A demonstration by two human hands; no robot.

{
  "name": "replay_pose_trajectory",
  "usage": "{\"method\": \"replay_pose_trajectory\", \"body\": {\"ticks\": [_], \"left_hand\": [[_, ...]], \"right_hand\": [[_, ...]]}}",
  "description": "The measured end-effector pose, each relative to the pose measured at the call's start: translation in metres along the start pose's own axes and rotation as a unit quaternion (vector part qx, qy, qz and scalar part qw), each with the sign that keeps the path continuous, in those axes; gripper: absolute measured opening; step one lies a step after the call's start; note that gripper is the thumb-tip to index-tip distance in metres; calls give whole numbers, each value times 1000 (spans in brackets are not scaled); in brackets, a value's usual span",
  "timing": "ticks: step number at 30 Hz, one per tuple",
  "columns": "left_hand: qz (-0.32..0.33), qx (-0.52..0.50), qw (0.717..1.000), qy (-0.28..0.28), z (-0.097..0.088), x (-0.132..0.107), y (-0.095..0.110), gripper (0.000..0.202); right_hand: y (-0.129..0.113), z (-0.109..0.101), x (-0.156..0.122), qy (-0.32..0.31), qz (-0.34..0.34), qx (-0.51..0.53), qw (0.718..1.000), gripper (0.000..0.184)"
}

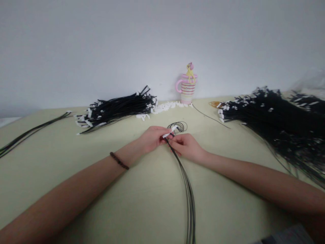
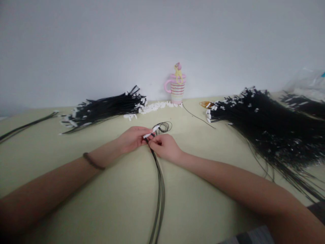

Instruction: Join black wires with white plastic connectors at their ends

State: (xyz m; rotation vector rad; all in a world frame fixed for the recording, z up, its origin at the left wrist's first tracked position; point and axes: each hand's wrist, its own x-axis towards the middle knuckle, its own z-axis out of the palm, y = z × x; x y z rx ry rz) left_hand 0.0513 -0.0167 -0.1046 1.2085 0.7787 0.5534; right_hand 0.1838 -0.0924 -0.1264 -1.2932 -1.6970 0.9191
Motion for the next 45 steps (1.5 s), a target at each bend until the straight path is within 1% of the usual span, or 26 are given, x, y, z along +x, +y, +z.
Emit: {"method": "replay_pose_trajectory", "body": {"ticks": [4,9,14,17,19,22,24,27,29,30,32,33,34,36,38,40,43,45], "left_hand": [[1,6,1000,-14,-2,1,-1,17],[-2,-3,1000,-18,-3,1,0,14],[-9,-28,999,-37,-5,2,1,13],[-20,-43,998,-39,-6,3,1,11],[-28,-48,998,-31,-5,3,1,10],[-36,-56,998,-21,-5,3,1,9],[-39,-67,997,-24,-4,3,2,9],[-39,-84,995,-33,-4,3,3,9],[-39,-88,995,-32,-3,3,4,8],[-40,-90,995,-28,-3,3,4,8],[-47,-90,995,-18,-3,4,5,8],[-52,-90,995,-14,-3,4,5,8],[-54,-88,995,-9,-4,5,5,8],[-55,-85,995,-4,-5,5,4,8],[-55,-86,995,-7,-5,6,3,8],[-52,-93,994,-8,-6,6,3,7],[-48,-102,994,1,-5,6,2,8],[-46,-103,994,9,-5,6,2,9]], "right_hand": [[2,1,-1,11,3,-35,999,25],[3,-1,-1,17,-39,-87,995,24],[5,-2,0,13,-49,-93,994,28],[7,-1,1,17,-40,-82,996,27],[8,-1,2,19,-28,-52,998,19],[5,-5,3,4,4,27,1000,3],[-1,-11,3,-13,29,73,997,11],[-22,-28,2,-40,43,148,987,23],[-41,-44,0,-45,38,214,975,24],[-51,-53,-1,-42,33,240,969,19],[-71,-71,-4,-14,9,271,962,11],[-80,-80,-6,11,-5,284,959,11],[-88,-88,-7,44,-15,294,955,14],[-101,-103,-11,125,-26,298,946,28],[-108,-117,-14,202,-38,281,937,35],[-107,-130,-14,251,-72,234,937,31],[-95,-149,-12,269,-157,108,944,24],[-85,-156,-7,288,-210,44,933,25]]}}
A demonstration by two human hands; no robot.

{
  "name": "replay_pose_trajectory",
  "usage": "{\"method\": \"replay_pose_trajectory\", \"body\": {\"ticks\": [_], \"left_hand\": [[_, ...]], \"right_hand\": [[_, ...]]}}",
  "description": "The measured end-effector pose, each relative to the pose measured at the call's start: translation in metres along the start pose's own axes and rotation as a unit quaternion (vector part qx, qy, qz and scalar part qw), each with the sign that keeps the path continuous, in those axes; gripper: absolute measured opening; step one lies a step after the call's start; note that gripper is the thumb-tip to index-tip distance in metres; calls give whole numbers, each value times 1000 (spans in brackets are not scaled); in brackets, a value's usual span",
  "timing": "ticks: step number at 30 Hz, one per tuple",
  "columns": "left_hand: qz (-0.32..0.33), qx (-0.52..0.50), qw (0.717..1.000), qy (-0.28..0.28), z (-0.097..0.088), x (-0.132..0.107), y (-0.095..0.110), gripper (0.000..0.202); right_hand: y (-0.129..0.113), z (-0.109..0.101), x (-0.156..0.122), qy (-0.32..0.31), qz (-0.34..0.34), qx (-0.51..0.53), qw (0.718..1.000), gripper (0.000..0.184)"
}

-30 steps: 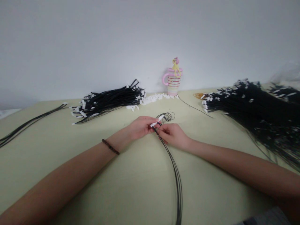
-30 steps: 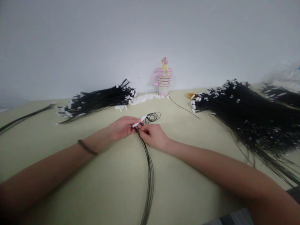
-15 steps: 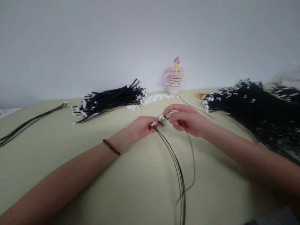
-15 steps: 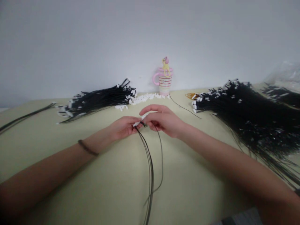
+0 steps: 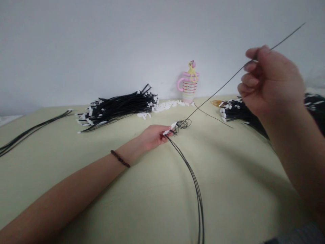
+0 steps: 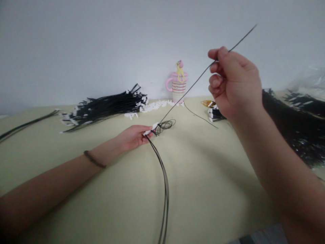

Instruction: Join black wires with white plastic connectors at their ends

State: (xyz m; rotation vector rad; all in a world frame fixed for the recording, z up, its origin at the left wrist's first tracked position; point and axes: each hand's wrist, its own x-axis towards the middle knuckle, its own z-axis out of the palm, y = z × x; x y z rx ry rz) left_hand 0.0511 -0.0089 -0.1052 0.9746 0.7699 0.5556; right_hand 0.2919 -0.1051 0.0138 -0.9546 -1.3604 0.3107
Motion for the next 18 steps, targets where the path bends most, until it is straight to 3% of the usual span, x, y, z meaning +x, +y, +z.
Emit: {"method": "replay_pose_trajectory", "body": {"ticks": [2,5,9,12,18], "left_hand": [[6,1,1000,3,-1,0,0,9],[16,5,1000,-7,-2,0,-1,8],[25,8,1000,-14,-2,0,-2,9],[25,-1,1000,-5,0,0,-2,9],[28,-11,999,12,3,-1,-1,7]], "right_hand": [[10,2,1,29,-31,-17,999,26],[22,19,-6,35,-5,-45,998,23],[39,52,-31,-77,34,-110,990,29],[58,72,-57,-179,36,-148,972,22],[91,90,-92,-231,79,-158,957,24]]}}
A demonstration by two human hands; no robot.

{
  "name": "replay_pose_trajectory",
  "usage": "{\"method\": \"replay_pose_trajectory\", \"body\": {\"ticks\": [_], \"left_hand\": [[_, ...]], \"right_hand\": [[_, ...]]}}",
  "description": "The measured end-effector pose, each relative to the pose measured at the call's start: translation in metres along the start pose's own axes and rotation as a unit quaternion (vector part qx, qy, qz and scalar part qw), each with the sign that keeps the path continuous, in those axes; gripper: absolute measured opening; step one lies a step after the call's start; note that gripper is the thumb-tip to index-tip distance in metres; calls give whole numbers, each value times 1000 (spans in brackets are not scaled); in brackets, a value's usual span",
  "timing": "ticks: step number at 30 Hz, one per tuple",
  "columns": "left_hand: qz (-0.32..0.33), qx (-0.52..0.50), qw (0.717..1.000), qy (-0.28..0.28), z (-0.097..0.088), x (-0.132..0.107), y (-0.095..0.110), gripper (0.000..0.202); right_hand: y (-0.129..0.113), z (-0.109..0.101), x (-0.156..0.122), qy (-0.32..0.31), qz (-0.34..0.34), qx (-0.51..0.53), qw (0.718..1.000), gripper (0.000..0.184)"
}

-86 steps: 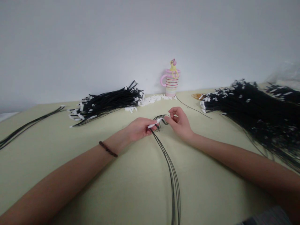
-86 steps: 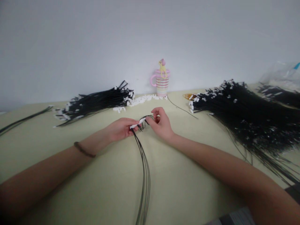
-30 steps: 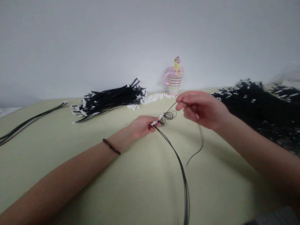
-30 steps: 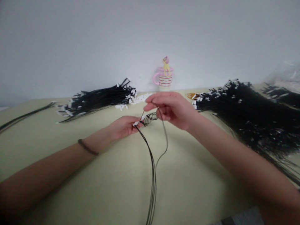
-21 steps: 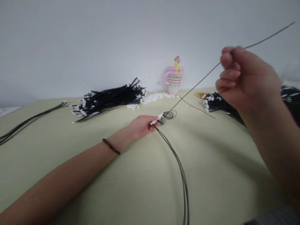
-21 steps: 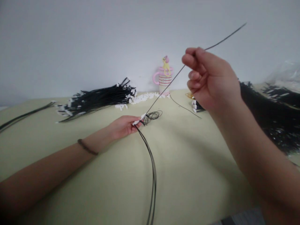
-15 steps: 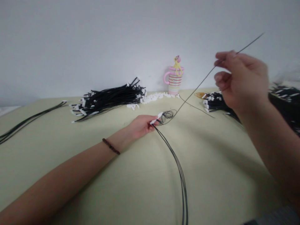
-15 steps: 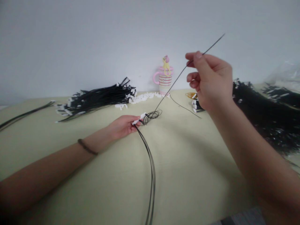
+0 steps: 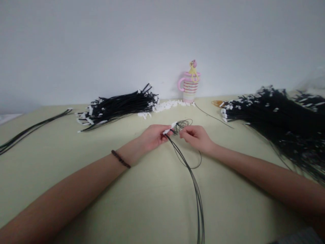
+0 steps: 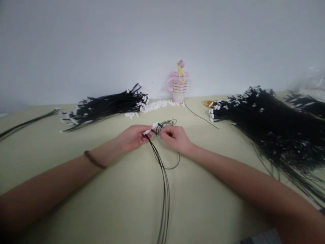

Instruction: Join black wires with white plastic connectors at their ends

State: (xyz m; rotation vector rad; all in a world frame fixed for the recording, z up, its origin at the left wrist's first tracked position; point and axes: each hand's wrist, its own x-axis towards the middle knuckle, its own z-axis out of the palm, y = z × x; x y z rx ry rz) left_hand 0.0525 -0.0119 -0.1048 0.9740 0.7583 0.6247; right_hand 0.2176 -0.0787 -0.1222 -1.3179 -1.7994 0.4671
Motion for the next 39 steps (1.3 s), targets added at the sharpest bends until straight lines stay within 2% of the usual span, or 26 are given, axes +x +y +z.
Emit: {"method": "replay_pose_trajectory", "body": {"ticks": [6,16,23,26,32,36,39], "left_hand": [[-2,6,1000,6,2,0,1,6],[-1,15,1000,0,0,1,0,4],[28,46,999,0,1,-1,-1,6],[37,50,998,-4,1,-2,-2,7],[46,74,996,-3,3,-3,-3,9],[48,96,994,2,3,-3,-4,12],[50,100,994,0,2,-2,-5,11]], "right_hand": [[4,5,-1,1,42,12,999,22],[4,6,-2,-6,29,3,1000,21],[5,6,-1,-14,23,-3,1000,22],[5,6,-2,-4,8,-14,1000,22],[-3,8,-9,59,-45,-64,995,18],[-7,8,-11,69,-88,-129,985,20],[-7,8,-11,68,-93,-157,981,21]]}}
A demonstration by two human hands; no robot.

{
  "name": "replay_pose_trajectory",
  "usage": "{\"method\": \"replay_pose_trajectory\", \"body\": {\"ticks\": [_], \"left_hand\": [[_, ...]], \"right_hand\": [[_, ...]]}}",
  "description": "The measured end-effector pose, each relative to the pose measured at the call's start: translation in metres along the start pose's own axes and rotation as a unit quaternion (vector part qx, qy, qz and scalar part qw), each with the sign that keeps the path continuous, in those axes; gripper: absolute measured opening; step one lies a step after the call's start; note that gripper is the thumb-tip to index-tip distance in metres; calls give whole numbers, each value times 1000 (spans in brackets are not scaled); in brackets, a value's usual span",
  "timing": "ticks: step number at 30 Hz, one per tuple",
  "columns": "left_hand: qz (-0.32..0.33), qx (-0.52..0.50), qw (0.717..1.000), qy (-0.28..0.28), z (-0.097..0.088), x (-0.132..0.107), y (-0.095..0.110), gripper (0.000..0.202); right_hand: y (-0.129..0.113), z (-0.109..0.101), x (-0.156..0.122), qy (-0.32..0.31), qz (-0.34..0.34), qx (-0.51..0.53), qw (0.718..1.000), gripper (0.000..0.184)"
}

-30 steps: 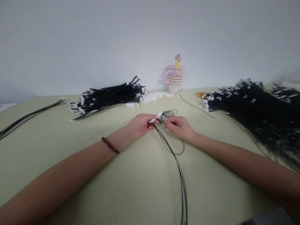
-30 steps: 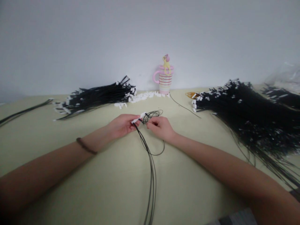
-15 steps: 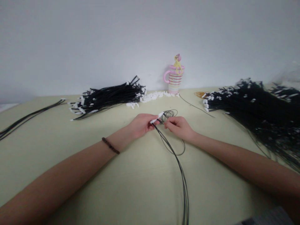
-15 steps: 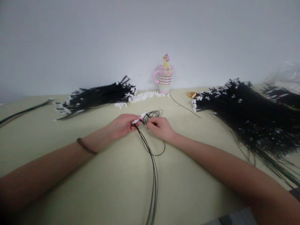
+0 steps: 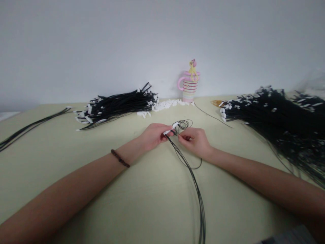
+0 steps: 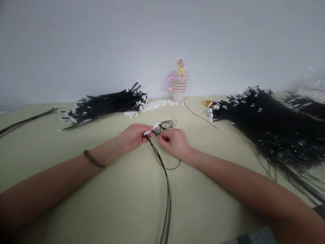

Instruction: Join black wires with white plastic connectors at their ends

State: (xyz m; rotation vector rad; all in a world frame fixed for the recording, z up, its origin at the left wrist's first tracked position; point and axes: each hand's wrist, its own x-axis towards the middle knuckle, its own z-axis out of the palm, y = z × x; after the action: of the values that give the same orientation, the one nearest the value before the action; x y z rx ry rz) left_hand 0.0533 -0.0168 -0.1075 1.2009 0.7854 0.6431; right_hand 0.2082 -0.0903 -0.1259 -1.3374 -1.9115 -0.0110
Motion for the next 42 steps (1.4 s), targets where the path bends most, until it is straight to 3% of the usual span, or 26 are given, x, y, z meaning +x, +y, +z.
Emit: {"method": "replay_pose_trajectory", "body": {"ticks": [19,29,35,42], "left_hand": [[22,48,999,5,4,-4,-1,15],[49,102,994,4,6,-5,-4,17],[79,175,981,2,6,-7,-8,19],[82,185,979,-6,7,-9,-7,19]], "right_hand": [[4,4,-5,-14,-40,-94,995,24],[-3,-1,1,-69,-2,-62,996,24],[-2,0,-1,-70,-19,-68,995,21],[-1,0,-2,-76,-21,-71,994,20]]}}
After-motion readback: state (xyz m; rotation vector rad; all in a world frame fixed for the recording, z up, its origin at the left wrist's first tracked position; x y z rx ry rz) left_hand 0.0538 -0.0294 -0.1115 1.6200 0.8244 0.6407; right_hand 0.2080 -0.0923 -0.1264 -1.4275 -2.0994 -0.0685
